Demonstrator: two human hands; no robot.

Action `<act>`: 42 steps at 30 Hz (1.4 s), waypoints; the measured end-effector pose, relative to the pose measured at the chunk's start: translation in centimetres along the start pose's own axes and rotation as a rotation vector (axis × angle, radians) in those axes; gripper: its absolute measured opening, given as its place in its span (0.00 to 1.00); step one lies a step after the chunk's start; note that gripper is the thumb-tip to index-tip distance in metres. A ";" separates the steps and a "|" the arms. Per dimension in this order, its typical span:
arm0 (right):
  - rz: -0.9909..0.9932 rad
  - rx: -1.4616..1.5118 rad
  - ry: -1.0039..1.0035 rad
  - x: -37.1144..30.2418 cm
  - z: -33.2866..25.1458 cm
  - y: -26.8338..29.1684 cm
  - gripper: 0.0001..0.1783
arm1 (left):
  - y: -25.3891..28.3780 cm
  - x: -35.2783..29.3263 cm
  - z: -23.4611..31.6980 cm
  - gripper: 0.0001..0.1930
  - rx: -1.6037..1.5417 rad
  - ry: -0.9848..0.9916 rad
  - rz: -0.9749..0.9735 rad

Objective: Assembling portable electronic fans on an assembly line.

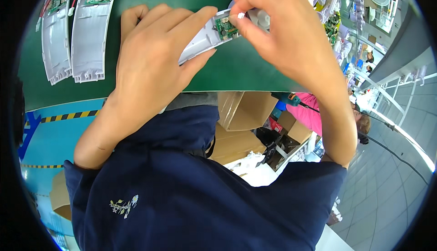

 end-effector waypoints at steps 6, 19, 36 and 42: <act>-0.065 -0.026 0.003 0.9 0.0 0.0 0.05 | 0.1 0.3 -0.1 0.25 -0.004 0.004 -0.025; 0.154 0.040 0.134 -0.4 1.3 0.3 0.08 | -0.1 0.2 -0.1 0.25 -0.035 0.008 -0.028; 0.277 -0.037 0.282 -1.4 0.7 -0.2 0.11 | 0.0 0.3 0.0 0.26 -0.026 0.014 -0.005; 0.257 0.017 0.248 -1.5 1.0 0.0 0.10 | 0.0 0.3 0.1 0.26 -0.015 0.023 -0.022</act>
Point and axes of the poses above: each hand's wrist, its own x-axis towards the middle knuckle, its own y-axis out of the back of the hand, z = x × y, the point moved 8 cm from there along x, towards the middle knuckle, and after that the axes turned 3 degrees about -z, right-handed, at the moved point
